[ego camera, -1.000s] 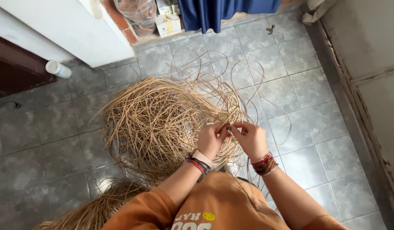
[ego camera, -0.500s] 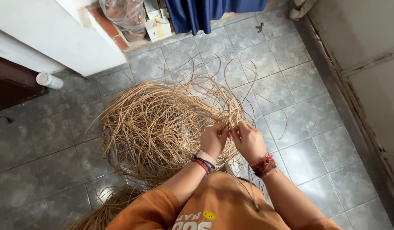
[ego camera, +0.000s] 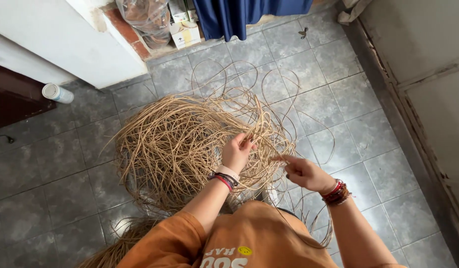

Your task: Weaving and tying straw strands onto a large circular frame to create a decorative furniture piece

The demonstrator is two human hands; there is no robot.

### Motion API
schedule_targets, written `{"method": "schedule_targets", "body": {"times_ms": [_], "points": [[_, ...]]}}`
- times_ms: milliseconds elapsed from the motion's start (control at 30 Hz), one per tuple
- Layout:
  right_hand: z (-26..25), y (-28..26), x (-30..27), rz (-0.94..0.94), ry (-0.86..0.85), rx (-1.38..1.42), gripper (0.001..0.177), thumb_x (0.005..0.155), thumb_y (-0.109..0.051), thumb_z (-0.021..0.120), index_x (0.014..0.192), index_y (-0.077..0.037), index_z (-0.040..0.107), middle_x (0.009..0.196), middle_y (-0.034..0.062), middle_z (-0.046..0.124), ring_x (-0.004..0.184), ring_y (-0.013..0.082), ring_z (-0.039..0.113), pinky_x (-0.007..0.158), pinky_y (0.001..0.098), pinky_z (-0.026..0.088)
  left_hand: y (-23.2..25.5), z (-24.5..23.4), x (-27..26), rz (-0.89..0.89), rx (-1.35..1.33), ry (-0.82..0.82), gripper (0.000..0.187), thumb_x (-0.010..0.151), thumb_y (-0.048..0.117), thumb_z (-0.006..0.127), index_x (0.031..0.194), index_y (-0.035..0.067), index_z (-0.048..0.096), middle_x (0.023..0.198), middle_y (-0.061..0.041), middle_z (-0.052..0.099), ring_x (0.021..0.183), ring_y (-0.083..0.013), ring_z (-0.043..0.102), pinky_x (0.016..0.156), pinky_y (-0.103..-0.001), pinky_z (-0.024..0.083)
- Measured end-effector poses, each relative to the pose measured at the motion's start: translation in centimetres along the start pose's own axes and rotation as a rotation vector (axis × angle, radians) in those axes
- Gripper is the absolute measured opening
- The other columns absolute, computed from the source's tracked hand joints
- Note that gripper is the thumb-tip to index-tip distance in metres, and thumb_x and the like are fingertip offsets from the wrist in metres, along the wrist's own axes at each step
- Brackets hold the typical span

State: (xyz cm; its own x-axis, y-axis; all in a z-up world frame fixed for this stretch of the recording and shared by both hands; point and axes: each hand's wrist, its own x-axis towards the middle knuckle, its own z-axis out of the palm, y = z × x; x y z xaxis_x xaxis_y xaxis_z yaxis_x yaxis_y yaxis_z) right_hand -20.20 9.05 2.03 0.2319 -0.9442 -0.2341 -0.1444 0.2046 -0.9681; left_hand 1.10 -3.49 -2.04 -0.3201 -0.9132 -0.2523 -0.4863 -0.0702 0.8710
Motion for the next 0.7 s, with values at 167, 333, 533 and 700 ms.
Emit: {"method": "schedule_targets", "body": {"times_ms": [167,333,533,700], "points": [[-0.7,-2.5,-0.2,-0.005,0.224,0.183,0.041,0.106,-0.011,0.034,0.137,0.006,0.056,0.051,-0.0026,0.039,0.039,0.0056,0.039,0.039,0.0190,0.029,-5.5,1.4,1.6,0.062,-0.092,0.149,0.032,0.096,0.039,0.065,0.117,0.015,0.066,0.105,-0.010,0.067,0.094,-0.0227,0.060,0.074,-0.031,0.051],[0.5,-4.1,0.9,-0.077,0.319,-0.060,0.033,0.105,-0.012,0.043,0.120,-0.001,0.070,0.046,-0.0005,0.050,0.037,0.0088,0.045,0.040,0.0197,0.036,0.1,0.7,-2.4,-0.079,-0.577,-0.184,0.046,0.112,0.043,0.037,0.105,0.007,0.064,0.074,-0.009,0.067,0.051,-0.0114,0.050,0.048,-0.024,0.041],[0.9,-4.0,-0.4,0.096,-0.050,-0.484,0.022,0.094,-0.018,0.059,0.107,-0.010,0.075,0.085,0.0139,0.080,0.078,0.0380,0.075,0.073,0.0471,0.060,7.5,-3.1,-2.0,-0.342,-1.345,-0.256,0.031,0.110,0.027,0.040,0.116,0.006,0.062,0.082,-0.002,0.059,0.065,-0.0105,0.058,0.059,-0.023,0.047],[1.0,-3.8,1.6,0.281,-0.023,-0.565,0.036,0.098,-0.025,0.049,0.116,-0.003,0.072,0.103,0.0266,0.076,0.100,0.0496,0.069,0.091,0.0580,0.054,8.9,-4.7,-1.9,-0.013,-1.020,-0.089,0.033,0.112,0.027,0.035,0.108,0.007,0.062,0.063,0.009,0.040,0.049,-0.0014,0.038,0.045,-0.016,0.032]]}}
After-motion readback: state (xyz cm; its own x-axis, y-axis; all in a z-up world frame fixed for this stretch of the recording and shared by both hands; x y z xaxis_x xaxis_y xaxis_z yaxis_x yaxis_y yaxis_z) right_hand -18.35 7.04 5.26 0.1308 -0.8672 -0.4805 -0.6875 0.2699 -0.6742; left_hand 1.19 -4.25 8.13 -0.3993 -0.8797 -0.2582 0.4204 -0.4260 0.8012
